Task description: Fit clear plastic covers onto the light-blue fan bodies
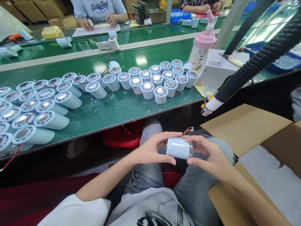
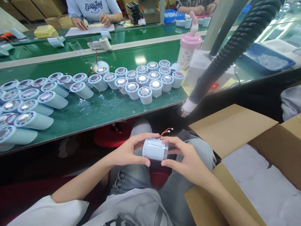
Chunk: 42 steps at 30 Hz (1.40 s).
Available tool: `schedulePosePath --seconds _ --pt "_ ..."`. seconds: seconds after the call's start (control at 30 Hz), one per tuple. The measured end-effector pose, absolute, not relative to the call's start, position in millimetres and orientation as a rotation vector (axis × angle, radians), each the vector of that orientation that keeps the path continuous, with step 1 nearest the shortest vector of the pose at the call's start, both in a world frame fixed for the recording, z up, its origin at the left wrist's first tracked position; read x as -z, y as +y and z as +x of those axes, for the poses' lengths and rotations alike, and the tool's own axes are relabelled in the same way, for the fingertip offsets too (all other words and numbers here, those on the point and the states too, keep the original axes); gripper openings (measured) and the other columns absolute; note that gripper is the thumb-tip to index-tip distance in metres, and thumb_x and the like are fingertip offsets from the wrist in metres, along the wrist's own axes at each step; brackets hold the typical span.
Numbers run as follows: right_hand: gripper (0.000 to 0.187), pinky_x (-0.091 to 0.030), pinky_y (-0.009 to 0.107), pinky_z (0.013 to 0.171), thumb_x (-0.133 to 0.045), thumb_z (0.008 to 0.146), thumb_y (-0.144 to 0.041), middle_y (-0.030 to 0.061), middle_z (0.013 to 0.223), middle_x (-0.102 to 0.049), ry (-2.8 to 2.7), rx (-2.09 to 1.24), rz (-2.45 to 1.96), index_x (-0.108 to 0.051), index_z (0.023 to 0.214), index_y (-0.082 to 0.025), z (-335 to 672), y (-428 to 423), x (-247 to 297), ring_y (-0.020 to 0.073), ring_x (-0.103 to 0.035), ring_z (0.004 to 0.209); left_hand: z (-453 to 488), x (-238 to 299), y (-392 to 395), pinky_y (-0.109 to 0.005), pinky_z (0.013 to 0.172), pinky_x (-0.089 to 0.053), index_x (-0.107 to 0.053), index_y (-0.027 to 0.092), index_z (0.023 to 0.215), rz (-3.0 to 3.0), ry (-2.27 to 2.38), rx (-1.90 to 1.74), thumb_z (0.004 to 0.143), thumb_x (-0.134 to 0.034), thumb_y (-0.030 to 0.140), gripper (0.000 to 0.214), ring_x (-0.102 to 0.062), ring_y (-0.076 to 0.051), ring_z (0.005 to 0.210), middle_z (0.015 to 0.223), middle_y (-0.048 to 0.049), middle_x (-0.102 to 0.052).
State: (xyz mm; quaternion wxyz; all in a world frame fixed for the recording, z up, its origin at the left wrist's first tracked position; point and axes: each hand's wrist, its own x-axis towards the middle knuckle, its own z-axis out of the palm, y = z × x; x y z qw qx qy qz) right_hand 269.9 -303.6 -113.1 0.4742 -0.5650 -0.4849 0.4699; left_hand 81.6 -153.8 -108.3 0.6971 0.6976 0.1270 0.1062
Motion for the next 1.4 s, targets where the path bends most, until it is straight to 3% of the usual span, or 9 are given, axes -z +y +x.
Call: schedulePosePath --seconds 0.17,0.4,0.7,0.83,1.13,1.23,1.4 --pt "0.041 -0.055 0.024 0.087 -0.073 0.084 -0.024 -0.0006 0.118 -0.061 -1.095 -1.271 -1.332 -0.054 0.119 -0.034 269.7 -303.1 107.5 0.0166 -0.059 0.110 80.0 106.6 -152.5 -0.034 0.104 -0.046 -0.052 0.028 0.136 1.641 0.219 -0.254 0.066 -0.084 0.019 0.078 -0.051 -0.025 0.129 0.141 -0.0091 -0.052" --pt "0.038 -0.054 0.031 0.080 -0.070 0.085 -0.031 0.0049 0.107 -0.064 -0.935 -1.415 -1.299 -0.050 0.117 -0.026 268.9 -302.3 106.3 0.0192 -0.062 0.096 78.5 104.6 -152.9 -0.038 0.106 -0.045 -0.050 0.026 0.138 1.719 0.216 -0.230 0.068 -0.083 0.026 0.078 -0.047 -0.027 0.132 0.143 -0.0113 -0.051" --pt "0.039 -0.056 0.027 0.068 -0.067 0.086 -0.043 0.0038 0.099 -0.065 -0.718 -1.525 -1.240 -0.050 0.115 -0.023 264.6 -300.6 111.4 0.0152 -0.063 0.081 77.3 104.1 -153.5 -0.038 0.106 -0.044 -0.048 0.024 0.139 1.751 0.198 -0.233 0.071 -0.081 0.030 0.076 -0.048 -0.028 0.132 0.142 -0.0126 -0.051" --pt "0.043 -0.057 0.025 0.062 -0.064 0.086 -0.052 0.0017 0.086 -0.066 -0.628 -1.552 -1.292 -0.050 0.111 -0.020 261.8 -300.1 110.5 0.0135 -0.065 0.068 76.7 104.1 -153.6 -0.036 0.105 -0.046 -0.048 0.025 0.139 1.755 0.169 -0.235 0.071 -0.081 0.028 0.076 -0.048 -0.026 0.132 0.142 -0.0113 -0.051" --pt "0.053 -0.046 0.016 0.041 -0.056 0.081 -0.070 -0.0020 0.056 -0.059 -0.468 -1.651 -1.273 -0.051 0.088 -0.018 252.1 -296.8 109.7 0.0112 -0.059 0.046 77.7 104.9 -154.7 -0.037 0.105 -0.046 -0.048 0.027 0.139 1.727 0.136 -0.236 0.072 -0.080 0.026 0.075 -0.048 -0.026 0.132 0.142 -0.0111 -0.050" --pt "0.057 -0.042 0.013 0.037 -0.054 0.080 -0.074 0.0010 0.056 -0.063 -0.418 -1.686 -1.278 -0.053 0.084 -0.017 250.6 -296.4 110.5 0.0093 -0.056 0.042 78.4 105.8 -155.5 -0.037 0.105 -0.046 -0.049 0.026 0.139 1.704 0.142 -0.226 0.071 -0.080 0.026 0.074 -0.047 -0.027 0.132 0.142 -0.0116 -0.050" --pt "0.058 -0.038 0.010 0.033 -0.037 0.092 -0.066 0.0061 0.058 -0.066 -0.325 -1.816 -1.268 -0.059 0.082 -0.014 250.4 -294.8 110.0 0.0070 -0.054 0.037 78.9 108.2 -155.9 -0.040 0.106 -0.045 -0.050 0.026 0.138 1.683 0.131 -0.234 0.071 -0.081 0.026 0.074 -0.045 -0.028 0.134 0.144 -0.0124 -0.049"
